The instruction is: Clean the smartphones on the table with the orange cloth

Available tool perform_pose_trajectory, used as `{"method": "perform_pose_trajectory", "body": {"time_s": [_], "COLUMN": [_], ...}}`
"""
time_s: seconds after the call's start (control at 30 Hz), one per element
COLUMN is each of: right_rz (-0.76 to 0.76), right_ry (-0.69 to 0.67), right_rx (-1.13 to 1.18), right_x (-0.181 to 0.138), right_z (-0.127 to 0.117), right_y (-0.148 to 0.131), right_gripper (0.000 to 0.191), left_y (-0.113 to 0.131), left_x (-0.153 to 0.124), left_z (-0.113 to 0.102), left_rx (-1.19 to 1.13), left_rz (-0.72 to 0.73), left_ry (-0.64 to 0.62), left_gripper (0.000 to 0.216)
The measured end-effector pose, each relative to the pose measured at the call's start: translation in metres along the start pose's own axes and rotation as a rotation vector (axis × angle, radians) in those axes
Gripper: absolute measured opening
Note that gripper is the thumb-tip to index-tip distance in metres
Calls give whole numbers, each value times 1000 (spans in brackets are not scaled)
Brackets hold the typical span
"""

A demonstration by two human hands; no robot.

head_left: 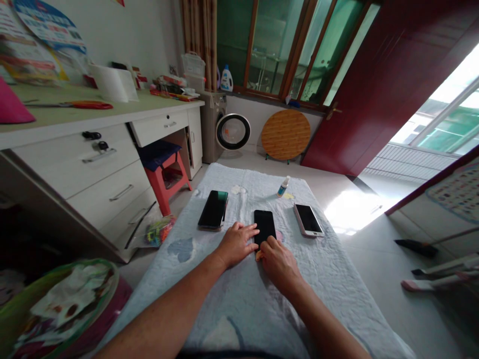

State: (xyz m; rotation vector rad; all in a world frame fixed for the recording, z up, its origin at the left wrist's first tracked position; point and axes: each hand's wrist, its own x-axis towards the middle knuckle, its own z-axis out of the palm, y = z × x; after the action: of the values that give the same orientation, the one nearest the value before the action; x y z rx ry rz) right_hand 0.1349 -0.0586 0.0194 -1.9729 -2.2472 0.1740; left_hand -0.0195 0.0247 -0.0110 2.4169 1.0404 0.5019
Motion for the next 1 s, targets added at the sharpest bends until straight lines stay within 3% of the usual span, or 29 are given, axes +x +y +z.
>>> {"method": "perform_pose_trajectory", "body": {"time_s": [0.23,0.57,0.7,0.83,1.0], "right_rz": [73,-119,-7,144,145], "right_ry": [-35,-12,29,-29,-48], "right_rx": [0,330,180,-19,-112], "right_x": [-7,-15,-21,-21,-12], "right_z": [-7,-5,-5,-5,-7], "right_y": [13,6,7,7,10], "right_gripper": [18,12,12,14,12], "left_y": [2,1,2,1,0], "left_x": [2,-1,-2,-1,-1], "left_z": [-2,-1,-2,-1,-1], "left_rx": [11,4,10,22,19], "left_rz": [0,1,6,10,18], "left_ry": [-1,5,7,15,20], "left_gripper": [43,47,49,49,49]}}
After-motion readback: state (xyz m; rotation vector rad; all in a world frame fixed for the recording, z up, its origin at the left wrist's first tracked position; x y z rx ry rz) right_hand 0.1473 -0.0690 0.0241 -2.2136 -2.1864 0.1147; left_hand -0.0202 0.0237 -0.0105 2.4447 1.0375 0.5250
